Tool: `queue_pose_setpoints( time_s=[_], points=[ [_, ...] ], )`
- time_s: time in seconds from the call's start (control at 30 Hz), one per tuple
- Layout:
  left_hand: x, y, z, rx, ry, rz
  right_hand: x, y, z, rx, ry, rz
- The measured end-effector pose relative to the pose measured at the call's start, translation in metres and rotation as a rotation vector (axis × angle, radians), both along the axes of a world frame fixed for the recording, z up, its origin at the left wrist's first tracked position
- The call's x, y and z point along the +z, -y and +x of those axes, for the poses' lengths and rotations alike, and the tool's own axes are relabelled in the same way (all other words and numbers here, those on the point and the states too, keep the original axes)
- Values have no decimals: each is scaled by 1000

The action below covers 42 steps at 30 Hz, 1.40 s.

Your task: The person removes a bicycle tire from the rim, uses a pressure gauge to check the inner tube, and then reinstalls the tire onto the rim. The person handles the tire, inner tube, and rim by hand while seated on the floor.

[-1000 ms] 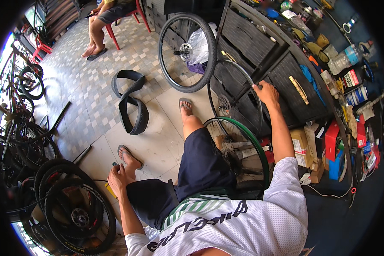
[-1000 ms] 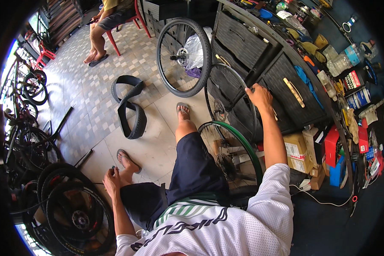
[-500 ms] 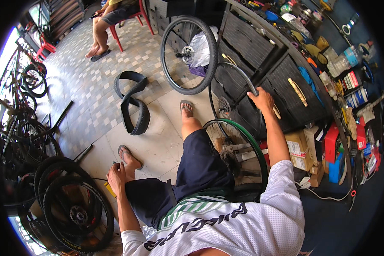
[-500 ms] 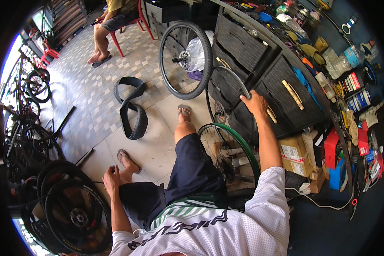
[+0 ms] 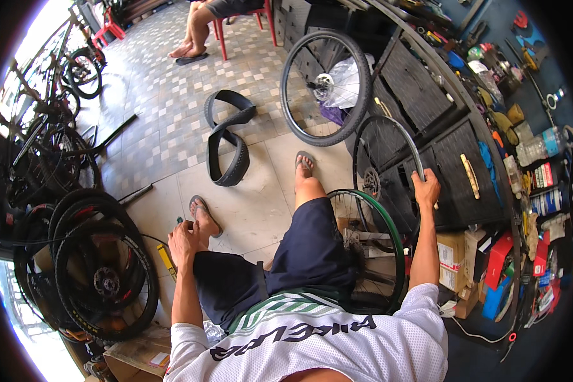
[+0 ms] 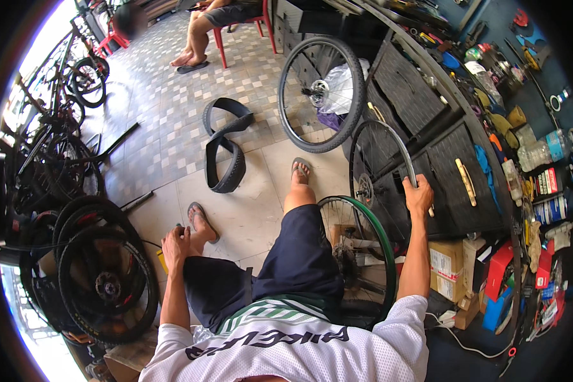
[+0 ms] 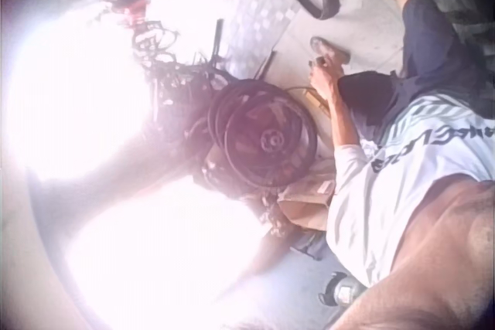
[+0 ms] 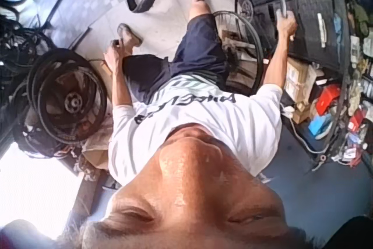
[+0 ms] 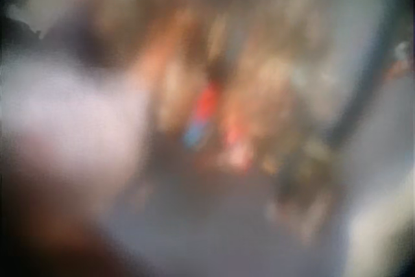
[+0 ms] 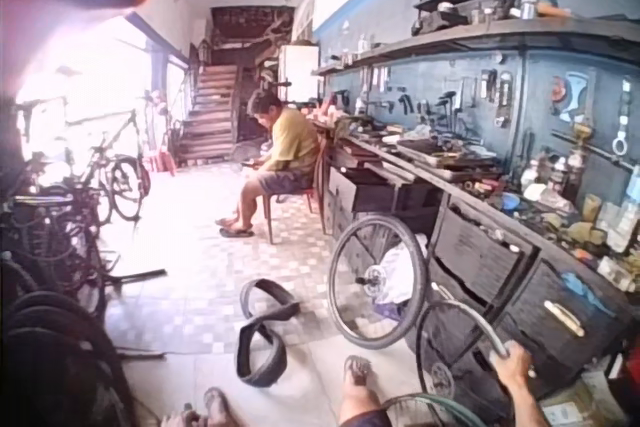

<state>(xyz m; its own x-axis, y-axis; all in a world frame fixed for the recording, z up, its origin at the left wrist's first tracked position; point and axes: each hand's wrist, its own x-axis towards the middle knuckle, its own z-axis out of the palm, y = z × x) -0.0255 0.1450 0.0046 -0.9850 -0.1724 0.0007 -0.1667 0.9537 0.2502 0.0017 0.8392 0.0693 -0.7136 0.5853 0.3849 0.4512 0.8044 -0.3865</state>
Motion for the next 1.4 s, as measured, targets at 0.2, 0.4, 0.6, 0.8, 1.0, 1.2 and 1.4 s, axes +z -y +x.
queue_pose_setpoints(
  time_s=[0.2, 0.4, 0.6, 0.8, 1.0, 1.2, 1.4],
  points=[
    [0, -2, -2, -3, -11, 6, 64, 13, 39, 49, -108, -3],
    [12, -17, -19, 23, 48, 134, 144, 38, 78, 59, -263, -35],
    [39, -91, -69, -337, -168, 598, 227, 76, 63, 313, -456, -133],
    [226, -227, -98, -712, -263, 1219, 290, 147, 14, 614, -599, 0],
    [328, -267, -122, -470, -363, 2122, 264, 211, -43, 887, -710, 331],
    [267, -160, -197, -6, -690, 1900, 244, 145, -92, 652, -401, 318],
    [198, -76, -204, 90, -626, 1613, 229, -49, -86, -171, 57, 712]
  ],
)
